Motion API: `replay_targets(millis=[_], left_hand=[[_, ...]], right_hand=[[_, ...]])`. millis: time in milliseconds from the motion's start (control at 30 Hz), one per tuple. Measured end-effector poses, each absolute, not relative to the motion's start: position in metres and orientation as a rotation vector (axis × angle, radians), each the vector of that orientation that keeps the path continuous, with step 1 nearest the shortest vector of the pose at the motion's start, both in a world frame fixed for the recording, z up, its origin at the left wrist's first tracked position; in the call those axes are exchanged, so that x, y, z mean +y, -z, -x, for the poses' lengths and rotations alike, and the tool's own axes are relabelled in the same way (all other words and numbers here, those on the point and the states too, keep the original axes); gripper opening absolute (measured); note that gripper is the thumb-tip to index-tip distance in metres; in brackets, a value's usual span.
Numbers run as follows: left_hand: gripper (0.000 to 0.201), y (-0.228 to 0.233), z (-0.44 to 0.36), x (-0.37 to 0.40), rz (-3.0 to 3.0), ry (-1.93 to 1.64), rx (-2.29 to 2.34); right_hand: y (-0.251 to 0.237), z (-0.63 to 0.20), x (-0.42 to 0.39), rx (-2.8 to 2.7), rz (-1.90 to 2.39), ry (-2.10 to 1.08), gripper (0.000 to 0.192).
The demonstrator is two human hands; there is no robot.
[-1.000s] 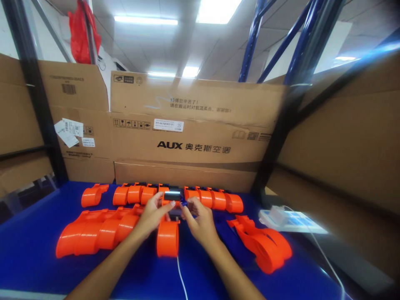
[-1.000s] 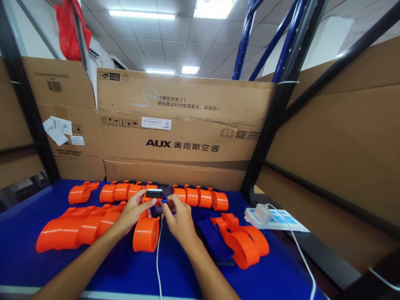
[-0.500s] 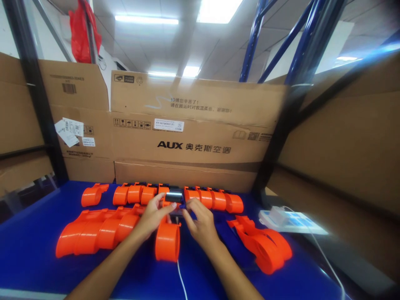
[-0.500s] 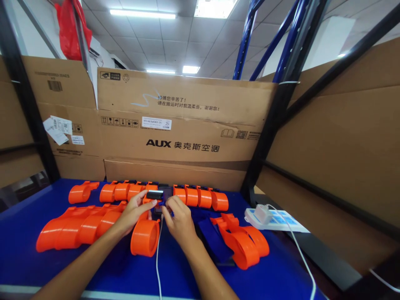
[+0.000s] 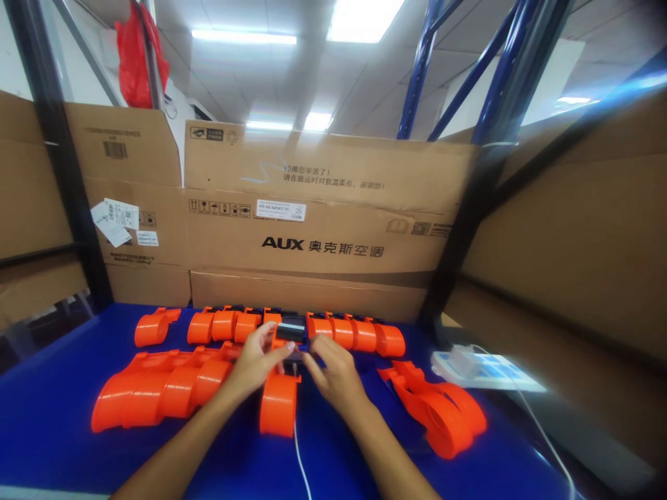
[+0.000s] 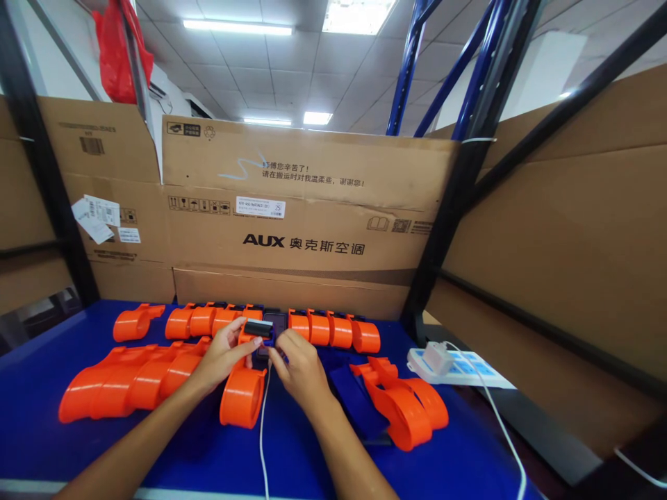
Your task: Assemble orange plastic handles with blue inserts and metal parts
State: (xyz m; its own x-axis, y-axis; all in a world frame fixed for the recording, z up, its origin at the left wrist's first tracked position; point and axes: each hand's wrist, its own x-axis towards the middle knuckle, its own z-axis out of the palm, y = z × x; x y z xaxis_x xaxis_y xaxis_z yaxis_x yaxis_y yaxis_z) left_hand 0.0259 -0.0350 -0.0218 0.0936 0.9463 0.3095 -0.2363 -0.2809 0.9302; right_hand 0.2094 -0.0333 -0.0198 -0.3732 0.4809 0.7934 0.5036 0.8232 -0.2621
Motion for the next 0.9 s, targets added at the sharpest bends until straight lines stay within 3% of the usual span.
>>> replay_targets(millis=[900], left_hand=[[0.051,0.021,-0.022,-0.032,-1.359,-1.341,0.804]], right_hand=[[-0.001,-0.212,-0.045,-2.224,0.801,0.267,0.024]])
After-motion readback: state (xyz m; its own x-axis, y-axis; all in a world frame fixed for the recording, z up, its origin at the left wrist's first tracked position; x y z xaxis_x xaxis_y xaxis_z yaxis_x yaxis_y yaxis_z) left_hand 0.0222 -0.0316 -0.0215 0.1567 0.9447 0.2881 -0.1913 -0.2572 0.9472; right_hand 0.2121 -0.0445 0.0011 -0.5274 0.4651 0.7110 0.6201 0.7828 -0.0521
